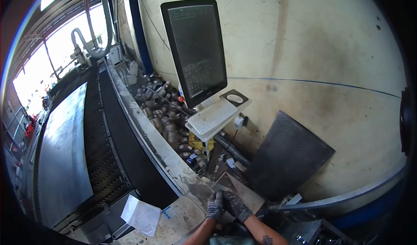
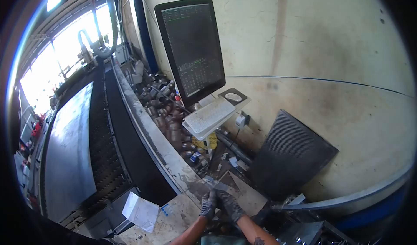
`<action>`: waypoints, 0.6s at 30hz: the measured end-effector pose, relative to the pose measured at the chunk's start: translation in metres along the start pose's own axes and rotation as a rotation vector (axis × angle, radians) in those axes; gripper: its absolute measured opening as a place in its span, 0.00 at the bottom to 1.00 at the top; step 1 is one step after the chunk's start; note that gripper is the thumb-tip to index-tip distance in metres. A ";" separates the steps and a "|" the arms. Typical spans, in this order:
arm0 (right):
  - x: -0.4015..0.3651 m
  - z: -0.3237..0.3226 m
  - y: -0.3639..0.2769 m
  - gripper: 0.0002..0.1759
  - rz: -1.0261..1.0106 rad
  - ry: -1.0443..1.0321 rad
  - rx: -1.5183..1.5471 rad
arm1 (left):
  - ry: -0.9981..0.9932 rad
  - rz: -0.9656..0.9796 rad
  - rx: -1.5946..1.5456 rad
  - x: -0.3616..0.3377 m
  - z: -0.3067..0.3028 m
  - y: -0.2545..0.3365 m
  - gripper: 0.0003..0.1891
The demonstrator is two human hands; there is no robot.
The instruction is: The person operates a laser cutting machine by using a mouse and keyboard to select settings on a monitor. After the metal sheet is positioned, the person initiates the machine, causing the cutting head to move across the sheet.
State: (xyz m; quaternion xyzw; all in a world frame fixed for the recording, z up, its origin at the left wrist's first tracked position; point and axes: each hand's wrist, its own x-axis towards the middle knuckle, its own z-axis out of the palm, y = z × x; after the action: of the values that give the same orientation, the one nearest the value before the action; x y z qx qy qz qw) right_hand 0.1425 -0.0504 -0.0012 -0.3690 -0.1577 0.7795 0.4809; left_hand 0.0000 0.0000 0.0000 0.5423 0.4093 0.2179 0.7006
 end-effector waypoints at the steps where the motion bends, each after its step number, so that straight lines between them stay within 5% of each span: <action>1: 0.000 0.042 0.005 0.26 -0.282 0.041 -0.486 | 0.376 -0.041 0.097 -0.014 -0.011 0.019 0.29; 2: 0.013 0.070 0.010 0.25 -0.583 0.077 -0.972 | 0.760 -0.070 0.189 -0.021 -0.025 0.029 0.25; 3: 0.022 -0.010 -0.045 0.25 -0.521 0.077 -1.070 | 0.753 -0.090 0.077 0.052 0.042 0.033 0.25; 6: 0.130 -0.016 -0.007 0.26 -0.469 -0.211 -0.668 | 1.023 0.128 0.278 0.082 -0.026 0.003 0.23; 8: 0.134 0.004 -0.040 0.26 -0.431 -0.314 -0.988 | 1.185 -0.237 0.498 0.096 -0.037 -0.018 0.20; 10: 0.137 0.000 -0.049 0.25 -0.333 -0.496 -0.975 | 1.732 -0.332 0.995 0.126 -0.054 -0.060 0.17; 13: 0.107 -0.011 -0.127 0.28 -0.433 -0.798 -1.347 | 1.766 -0.521 1.052 0.116 -0.071 -0.086 0.15; 15: 0.080 0.035 -0.238 0.28 0.610 -0.513 -1.089 | 1.600 -0.692 1.141 0.096 -0.078 -0.103 0.12; 16: 0.074 0.023 -0.279 0.28 0.322 -0.820 -1.147 | 1.481 -0.759 1.205 0.078 -0.075 -0.112 0.11; 18: 0.079 0.005 -0.391 0.27 -0.568 -1.242 -1.369 | 1.208 -0.842 1.355 0.046 -0.060 -0.127 0.08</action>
State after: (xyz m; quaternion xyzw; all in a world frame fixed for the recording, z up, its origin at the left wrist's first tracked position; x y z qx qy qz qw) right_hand 0.3660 0.2096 0.2037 -0.0395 -0.8873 0.4296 0.1630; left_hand -0.0397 0.0293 -0.1390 0.4364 0.8933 -0.0883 -0.0614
